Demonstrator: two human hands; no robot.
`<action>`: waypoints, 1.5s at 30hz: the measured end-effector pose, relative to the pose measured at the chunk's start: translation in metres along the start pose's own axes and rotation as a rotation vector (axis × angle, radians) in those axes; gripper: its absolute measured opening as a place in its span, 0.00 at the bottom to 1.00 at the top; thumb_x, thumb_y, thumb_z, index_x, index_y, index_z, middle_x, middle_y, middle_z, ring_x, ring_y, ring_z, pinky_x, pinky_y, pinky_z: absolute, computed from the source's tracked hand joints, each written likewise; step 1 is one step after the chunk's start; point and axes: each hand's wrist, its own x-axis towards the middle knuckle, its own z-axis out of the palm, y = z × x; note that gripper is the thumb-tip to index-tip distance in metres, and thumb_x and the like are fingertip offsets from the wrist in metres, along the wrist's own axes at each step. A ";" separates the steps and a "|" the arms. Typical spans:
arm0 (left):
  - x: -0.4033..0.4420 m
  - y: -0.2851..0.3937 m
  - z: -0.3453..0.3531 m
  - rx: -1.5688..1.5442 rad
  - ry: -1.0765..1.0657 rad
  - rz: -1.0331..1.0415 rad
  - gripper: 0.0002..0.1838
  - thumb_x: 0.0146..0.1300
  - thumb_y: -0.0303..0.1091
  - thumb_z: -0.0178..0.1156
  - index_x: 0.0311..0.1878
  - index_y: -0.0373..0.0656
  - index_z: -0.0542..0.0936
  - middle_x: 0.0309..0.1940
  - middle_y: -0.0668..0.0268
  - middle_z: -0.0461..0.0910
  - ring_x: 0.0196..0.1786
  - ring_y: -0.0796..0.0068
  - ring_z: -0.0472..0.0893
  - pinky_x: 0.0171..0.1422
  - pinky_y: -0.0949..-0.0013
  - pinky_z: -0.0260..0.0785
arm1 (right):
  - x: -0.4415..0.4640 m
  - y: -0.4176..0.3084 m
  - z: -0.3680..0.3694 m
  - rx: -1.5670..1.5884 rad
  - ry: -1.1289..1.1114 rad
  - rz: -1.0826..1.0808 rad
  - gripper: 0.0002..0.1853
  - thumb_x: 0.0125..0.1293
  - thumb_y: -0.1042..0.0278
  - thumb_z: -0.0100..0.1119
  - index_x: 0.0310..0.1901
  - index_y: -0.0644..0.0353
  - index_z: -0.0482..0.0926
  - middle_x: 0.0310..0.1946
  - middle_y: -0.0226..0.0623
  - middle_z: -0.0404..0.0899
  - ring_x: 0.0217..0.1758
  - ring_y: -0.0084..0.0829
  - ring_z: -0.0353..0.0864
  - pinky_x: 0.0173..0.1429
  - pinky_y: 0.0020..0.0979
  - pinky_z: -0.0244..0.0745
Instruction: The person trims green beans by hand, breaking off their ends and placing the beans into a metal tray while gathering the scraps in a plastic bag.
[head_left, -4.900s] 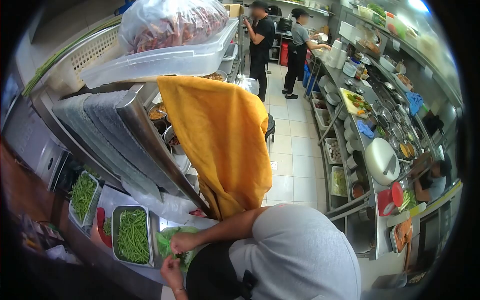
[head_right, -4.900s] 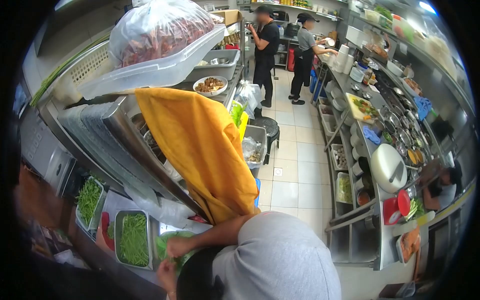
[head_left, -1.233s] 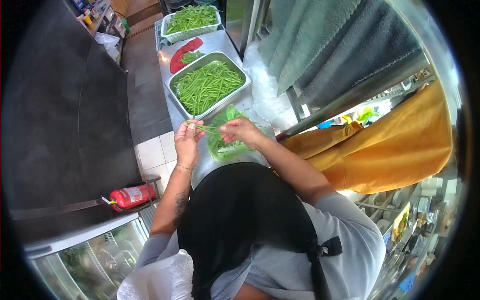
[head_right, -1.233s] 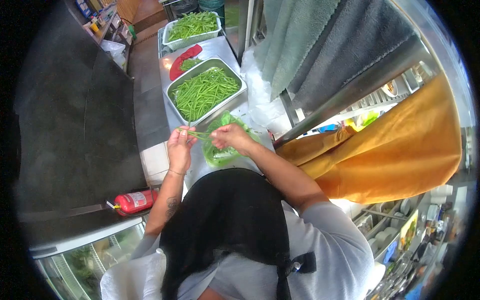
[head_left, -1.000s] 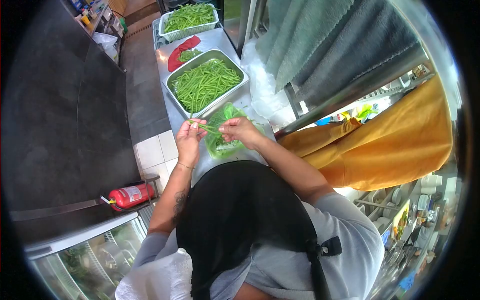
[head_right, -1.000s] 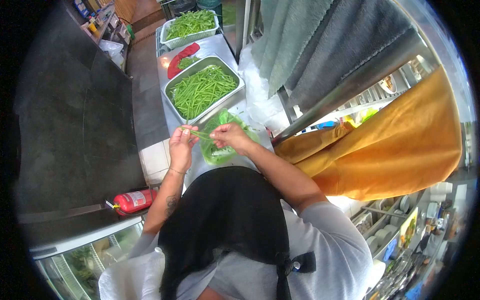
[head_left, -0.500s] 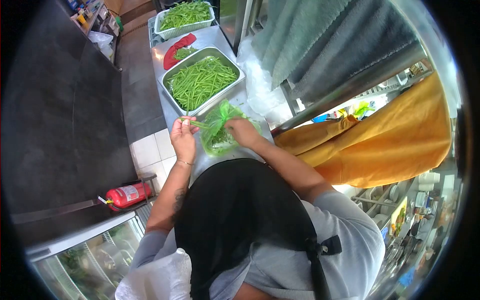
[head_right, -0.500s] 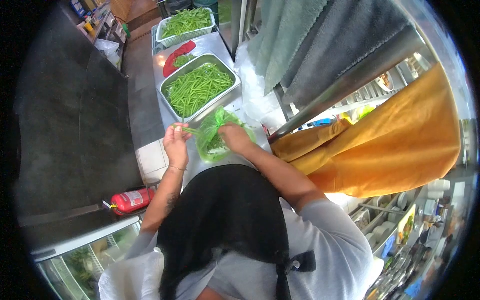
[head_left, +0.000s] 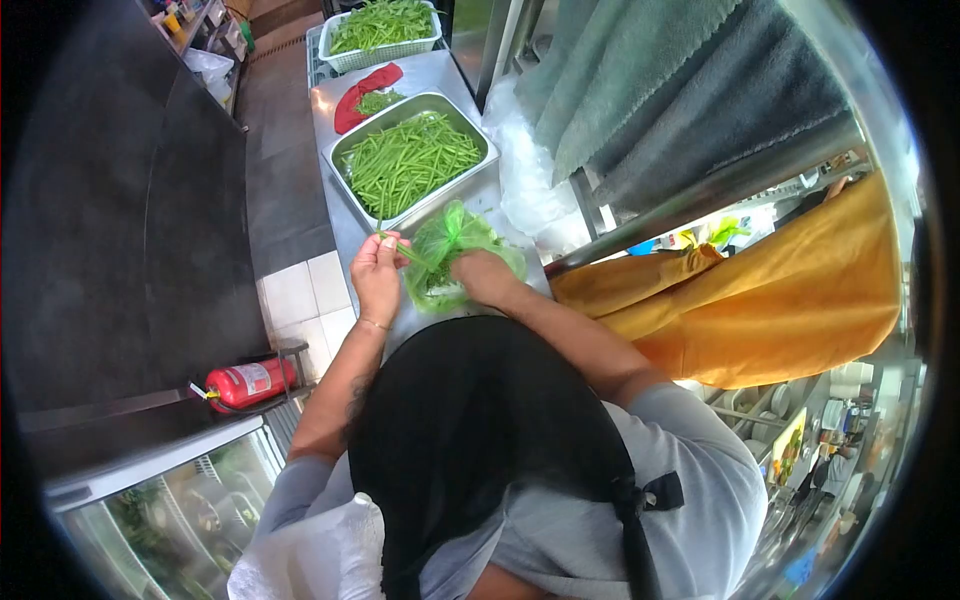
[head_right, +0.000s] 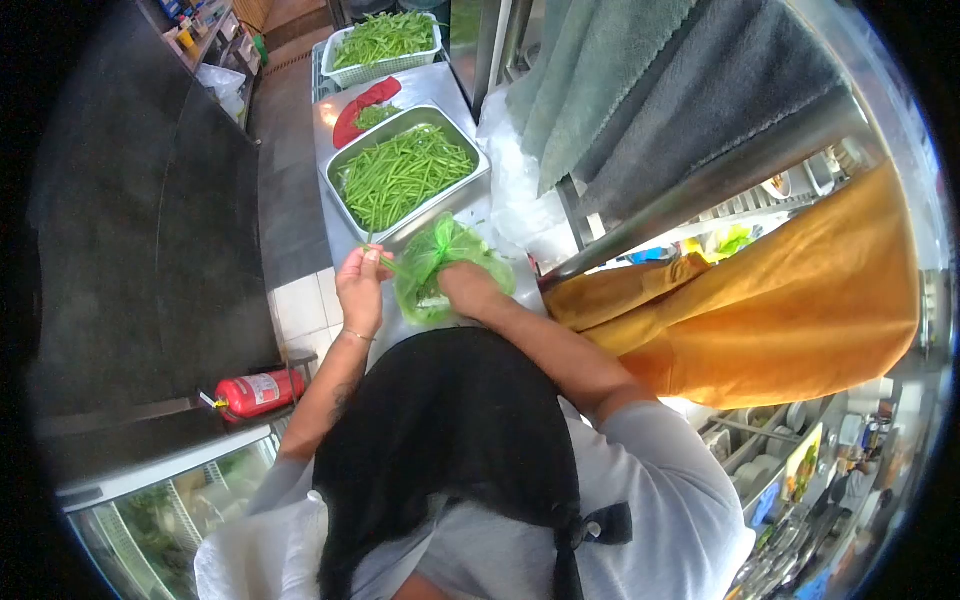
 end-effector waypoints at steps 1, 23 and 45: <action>0.001 0.003 -0.001 0.080 -0.096 -0.072 0.10 0.82 0.33 0.58 0.51 0.38 0.85 0.39 0.66 0.89 0.35 0.81 0.82 0.43 0.72 0.79 | 0.000 0.009 0.003 0.093 0.162 -0.044 0.14 0.66 0.66 0.72 0.53 0.56 0.89 0.43 0.48 0.89 0.47 0.50 0.87 0.54 0.46 0.82; -0.017 0.016 0.010 0.803 -0.448 0.127 0.08 0.71 0.32 0.64 0.42 0.38 0.88 0.33 0.50 0.87 0.37 0.46 0.87 0.45 0.52 0.78 | 0.018 -0.018 -0.057 -0.070 0.343 -0.055 0.13 0.63 0.67 0.73 0.49 0.56 0.86 0.38 0.41 0.86 0.42 0.43 0.86 0.48 0.41 0.82; 0.100 0.049 0.066 0.798 -0.491 0.468 0.13 0.73 0.38 0.60 0.43 0.40 0.90 0.41 0.49 0.89 0.45 0.46 0.89 0.54 0.53 0.80 | -0.017 0.035 0.002 0.189 0.079 0.233 0.12 0.71 0.60 0.66 0.42 0.60 0.89 0.34 0.47 0.89 0.41 0.44 0.90 0.45 0.44 0.84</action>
